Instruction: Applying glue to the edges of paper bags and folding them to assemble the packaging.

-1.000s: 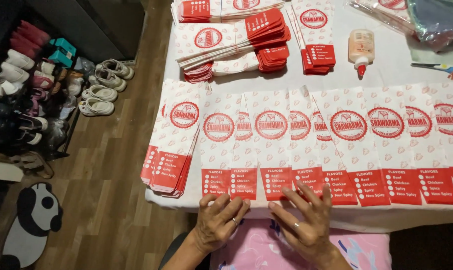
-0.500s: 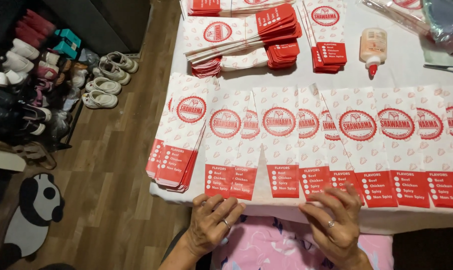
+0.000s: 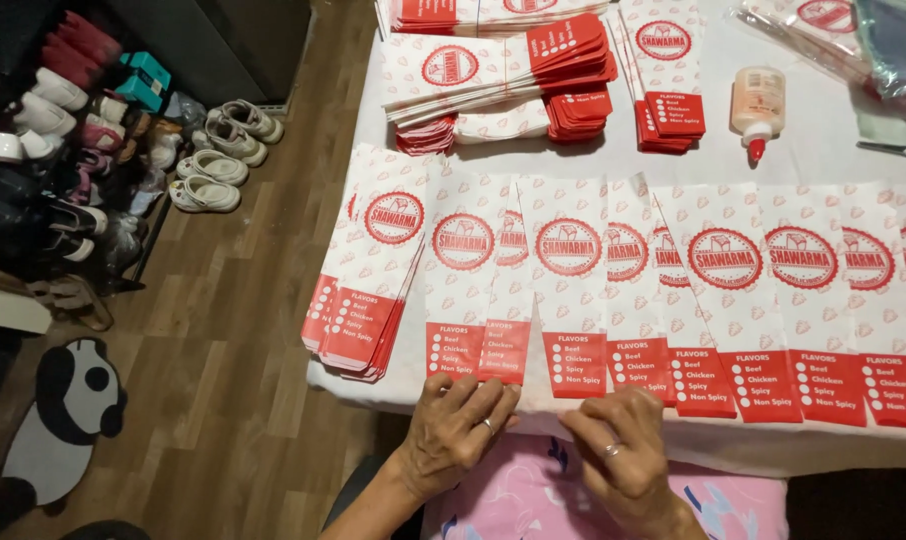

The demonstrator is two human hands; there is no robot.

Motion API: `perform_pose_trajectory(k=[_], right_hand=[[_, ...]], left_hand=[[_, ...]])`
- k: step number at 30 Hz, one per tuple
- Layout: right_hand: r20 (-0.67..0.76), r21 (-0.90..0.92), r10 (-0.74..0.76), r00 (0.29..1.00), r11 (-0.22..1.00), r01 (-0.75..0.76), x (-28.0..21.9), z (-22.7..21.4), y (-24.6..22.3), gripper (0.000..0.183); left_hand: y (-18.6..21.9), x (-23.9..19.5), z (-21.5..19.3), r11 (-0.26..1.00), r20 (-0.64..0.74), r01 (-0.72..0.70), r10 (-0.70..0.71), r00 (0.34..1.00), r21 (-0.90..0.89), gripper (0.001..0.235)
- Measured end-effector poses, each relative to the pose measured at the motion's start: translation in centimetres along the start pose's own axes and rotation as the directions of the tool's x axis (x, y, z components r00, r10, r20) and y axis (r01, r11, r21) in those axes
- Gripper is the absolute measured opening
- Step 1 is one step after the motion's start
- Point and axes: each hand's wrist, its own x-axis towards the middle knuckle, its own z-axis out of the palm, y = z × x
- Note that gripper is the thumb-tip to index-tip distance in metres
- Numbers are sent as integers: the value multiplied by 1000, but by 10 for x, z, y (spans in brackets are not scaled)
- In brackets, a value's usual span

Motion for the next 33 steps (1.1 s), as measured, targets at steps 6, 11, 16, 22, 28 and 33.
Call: perform_pose_trajectory(k=[6,11,16,22,28,33], right_hand=[[56,-80,-69,996,994,73,-6,17,5,32],[-33,-146,-8,999,989,4,-15,12,17,29],[-53,-173,52,997,983,-61,-22,-5,21,20],[-78,-185,83,994,978,-96,-21,-18,17,9],[-44,-17,45,998,999,-45,-4,-20,4,25],[-86,8,25,996,1000,-24,-8,-11,0,35]], left_hand=[[1,-12,6,992,-27,12,-16,1000,-127,18],[-5,-15,-6,993,-49,46,-52,997,-106,11],[-5,-39,-11,998,59,67,-68,996,18,12],[9,-39,-5,997,24,80,-81,996,22,22],[14,-11,-2,988,-74,15,-27,997,-153,41],[19,-2,-8,982,-91,29,-46,995,-187,10]])
